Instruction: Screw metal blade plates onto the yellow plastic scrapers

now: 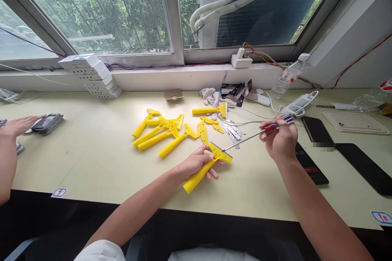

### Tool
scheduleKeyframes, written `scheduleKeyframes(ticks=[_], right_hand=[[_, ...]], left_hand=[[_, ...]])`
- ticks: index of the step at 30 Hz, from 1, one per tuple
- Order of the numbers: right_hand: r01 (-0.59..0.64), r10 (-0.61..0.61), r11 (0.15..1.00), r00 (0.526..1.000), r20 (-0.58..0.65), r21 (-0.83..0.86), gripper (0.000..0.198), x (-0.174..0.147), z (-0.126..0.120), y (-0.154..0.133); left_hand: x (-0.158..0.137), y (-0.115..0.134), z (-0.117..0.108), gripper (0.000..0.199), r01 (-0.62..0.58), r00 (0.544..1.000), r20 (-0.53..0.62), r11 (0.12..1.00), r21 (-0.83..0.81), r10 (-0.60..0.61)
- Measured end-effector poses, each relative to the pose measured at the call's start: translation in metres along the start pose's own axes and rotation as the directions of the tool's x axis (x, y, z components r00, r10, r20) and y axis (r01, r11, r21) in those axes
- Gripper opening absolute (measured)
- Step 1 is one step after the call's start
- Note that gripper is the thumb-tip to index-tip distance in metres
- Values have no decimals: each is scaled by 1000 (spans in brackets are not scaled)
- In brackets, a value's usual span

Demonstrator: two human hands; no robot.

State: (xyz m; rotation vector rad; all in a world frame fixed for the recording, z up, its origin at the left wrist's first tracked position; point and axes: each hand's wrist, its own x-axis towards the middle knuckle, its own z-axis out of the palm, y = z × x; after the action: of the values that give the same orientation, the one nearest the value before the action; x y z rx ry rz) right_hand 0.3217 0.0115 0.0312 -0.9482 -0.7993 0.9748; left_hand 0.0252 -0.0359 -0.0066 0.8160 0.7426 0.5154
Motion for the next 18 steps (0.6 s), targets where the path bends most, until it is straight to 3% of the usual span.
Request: scheduleKeyframes(ticks=[4, 8, 18], right_hand=[[158, -156, 986, 987, 44, -46, 38, -11, 7, 0], [200, -190, 977, 974, 123, -72, 42, -21, 12, 3], [212, -197, 975, 965, 175, -73, 42, -27, 14, 3]], left_hand=[[-1, 1, 1, 38, 4, 1000, -17, 1000, 6, -4], [0, 0, -1, 38, 3, 1000, -19, 1000, 7, -2], [0, 1, 0, 31, 24, 999, -27, 1000, 16, -23]])
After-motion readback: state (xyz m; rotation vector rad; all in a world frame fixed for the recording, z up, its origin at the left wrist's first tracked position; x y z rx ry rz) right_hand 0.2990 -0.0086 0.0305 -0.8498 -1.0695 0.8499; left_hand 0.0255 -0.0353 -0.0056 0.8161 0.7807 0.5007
